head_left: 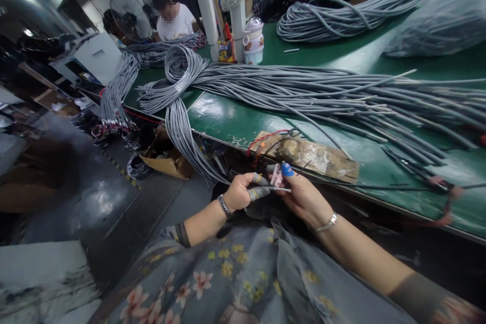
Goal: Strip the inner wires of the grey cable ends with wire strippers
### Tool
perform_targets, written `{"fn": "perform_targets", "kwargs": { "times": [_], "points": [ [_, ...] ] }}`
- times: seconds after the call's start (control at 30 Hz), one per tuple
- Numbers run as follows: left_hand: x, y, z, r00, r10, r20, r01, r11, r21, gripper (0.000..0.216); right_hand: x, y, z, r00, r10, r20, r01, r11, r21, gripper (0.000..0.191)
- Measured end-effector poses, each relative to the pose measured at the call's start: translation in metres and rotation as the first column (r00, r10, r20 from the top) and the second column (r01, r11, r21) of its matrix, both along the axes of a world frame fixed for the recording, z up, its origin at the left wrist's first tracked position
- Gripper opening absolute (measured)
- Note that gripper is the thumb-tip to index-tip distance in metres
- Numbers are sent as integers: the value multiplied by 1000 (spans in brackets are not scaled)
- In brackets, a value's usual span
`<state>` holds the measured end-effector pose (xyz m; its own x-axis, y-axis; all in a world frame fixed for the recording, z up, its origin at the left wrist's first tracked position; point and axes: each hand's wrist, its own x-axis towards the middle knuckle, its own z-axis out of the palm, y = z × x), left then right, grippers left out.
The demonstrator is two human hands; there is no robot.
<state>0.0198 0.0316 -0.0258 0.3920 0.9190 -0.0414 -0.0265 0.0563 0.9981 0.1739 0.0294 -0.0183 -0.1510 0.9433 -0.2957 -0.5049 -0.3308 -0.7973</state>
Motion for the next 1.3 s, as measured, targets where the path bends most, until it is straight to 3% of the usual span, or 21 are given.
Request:
{"fn": "perform_targets", "kwargs": {
  "times": [0.37, 0.53, 0.73, 0.9, 1.03, 1.17, 1.3],
  "points": [
    [-15, -13, 1, 998, -57, -5, 57, 998, -30, 53, 8, -10, -8, 995, 67, -79, -65, 997, 27, 61],
    [-22, -27, -3, 997, -76, -26, 75, 996, -52, 53, 21, -20, -17, 986, 123, 115, -124, 992, 0, 63],
    [-26, -33, 0, 977, -6, -211, 40, 987, 158, 44, 35, -38, -12, 881, 222, 417, -261, 965, 39, 67],
    [-22, -37, 6, 953, 97, -288, -12, 959, 284, 37, 46, -42, 5, 668, 76, 740, -425, 855, 296, 70],
    [-21, -41, 14, 935, 110, -338, -4, 954, 299, 31, 56, -45, 13, 373, -160, 914, -520, 780, 349, 57],
    [-24, -43, 20, 918, 46, -394, 5, 992, 128, 31, 61, -50, 17, 116, -453, 884, -617, 665, 422, 45],
    [-27, -43, 20, 911, 15, -411, -10, 1000, 15, 31, 56, -55, 23, -16, -628, 778, -692, 568, 445, 39]
  ]
}}
